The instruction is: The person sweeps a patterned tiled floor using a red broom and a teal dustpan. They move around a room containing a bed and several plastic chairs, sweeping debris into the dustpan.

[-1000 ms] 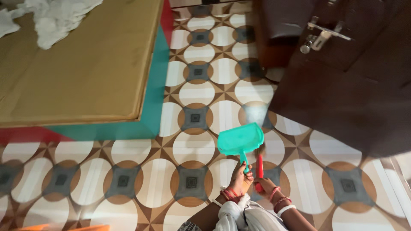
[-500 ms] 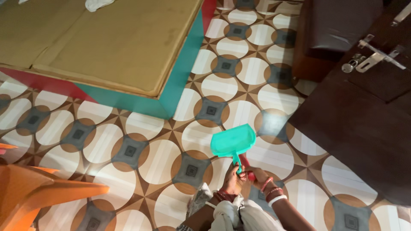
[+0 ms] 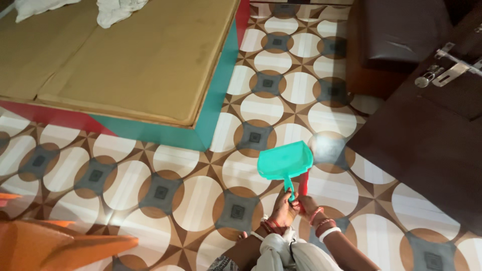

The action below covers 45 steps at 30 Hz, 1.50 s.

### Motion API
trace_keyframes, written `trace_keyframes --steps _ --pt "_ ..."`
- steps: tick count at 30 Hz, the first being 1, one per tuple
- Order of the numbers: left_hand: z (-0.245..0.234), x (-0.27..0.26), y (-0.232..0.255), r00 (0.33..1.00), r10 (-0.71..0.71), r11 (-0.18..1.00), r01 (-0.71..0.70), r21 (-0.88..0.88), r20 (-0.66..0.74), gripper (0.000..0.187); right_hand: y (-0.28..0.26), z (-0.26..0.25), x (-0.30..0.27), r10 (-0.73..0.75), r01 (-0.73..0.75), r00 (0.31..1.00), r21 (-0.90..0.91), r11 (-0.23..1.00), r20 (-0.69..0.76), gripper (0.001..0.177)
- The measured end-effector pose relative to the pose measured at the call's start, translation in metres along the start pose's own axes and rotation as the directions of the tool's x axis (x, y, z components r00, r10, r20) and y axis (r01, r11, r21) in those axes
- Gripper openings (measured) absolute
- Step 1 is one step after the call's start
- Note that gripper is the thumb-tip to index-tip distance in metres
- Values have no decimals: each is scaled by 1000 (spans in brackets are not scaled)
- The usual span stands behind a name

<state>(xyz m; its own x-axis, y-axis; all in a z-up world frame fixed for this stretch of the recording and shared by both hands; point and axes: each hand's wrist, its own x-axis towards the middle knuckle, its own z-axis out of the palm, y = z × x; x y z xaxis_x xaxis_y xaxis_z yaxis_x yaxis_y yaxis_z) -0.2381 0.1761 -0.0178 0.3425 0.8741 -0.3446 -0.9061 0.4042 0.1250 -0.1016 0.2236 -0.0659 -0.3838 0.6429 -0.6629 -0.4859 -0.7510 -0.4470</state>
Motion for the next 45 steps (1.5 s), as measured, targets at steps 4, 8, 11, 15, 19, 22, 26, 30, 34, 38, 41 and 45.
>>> trace_keyframes --steps 4,8,11,15,19,22,26,30,34,38,41,45 --pt "2 -9 32 999 -30 999 31 14 -38 9 29 17 44 102 -182 962 319 930 252 17" --pt "7 -24 67 991 17 998 -9 62 -134 10 60 66 46 143 -168 986 468 868 89 12" --pt "2 -35 89 991 78 993 -67 96 -109 12 76 89 52 -15 12 1000 284 959 9 20" --pt "-27 -37 111 994 26 992 -13 124 -102 15 85 79 93 65 -81 996 405 911 53 9" --pt "-43 -37 125 999 -7 998 9 61 -40 17 108 67 113 -177 129 966 240 962 190 9" --pt "-46 -39 137 999 -19 997 21 68 -28 17 118 86 120 -75 -122 956 613 781 285 24" --pt "-53 -41 151 999 -49 995 51 89 -20 16 120 104 111 -194 198 980 182 963 -38 15" --pt "-61 -36 171 999 -52 998 52 29 3 10 110 122 112 -157 147 946 -56 987 -283 14" --pt "-69 -33 198 1000 -11 999 11 40 -7 9 110 160 131 13 10 988 151 988 -153 13" --pt "-74 -15 233 1000 21 999 -21 29 -16 14 102 201 156 235 -215 968 192 957 -86 14" --pt "-71 1 252 995 95 995 -95 9 3 17 92 219 171 368 -352 930 239 905 -25 15" --pt "-54 27 293 996 84 996 -84 13 34 16 53 235 229 252 -289 951 226 930 179 15"
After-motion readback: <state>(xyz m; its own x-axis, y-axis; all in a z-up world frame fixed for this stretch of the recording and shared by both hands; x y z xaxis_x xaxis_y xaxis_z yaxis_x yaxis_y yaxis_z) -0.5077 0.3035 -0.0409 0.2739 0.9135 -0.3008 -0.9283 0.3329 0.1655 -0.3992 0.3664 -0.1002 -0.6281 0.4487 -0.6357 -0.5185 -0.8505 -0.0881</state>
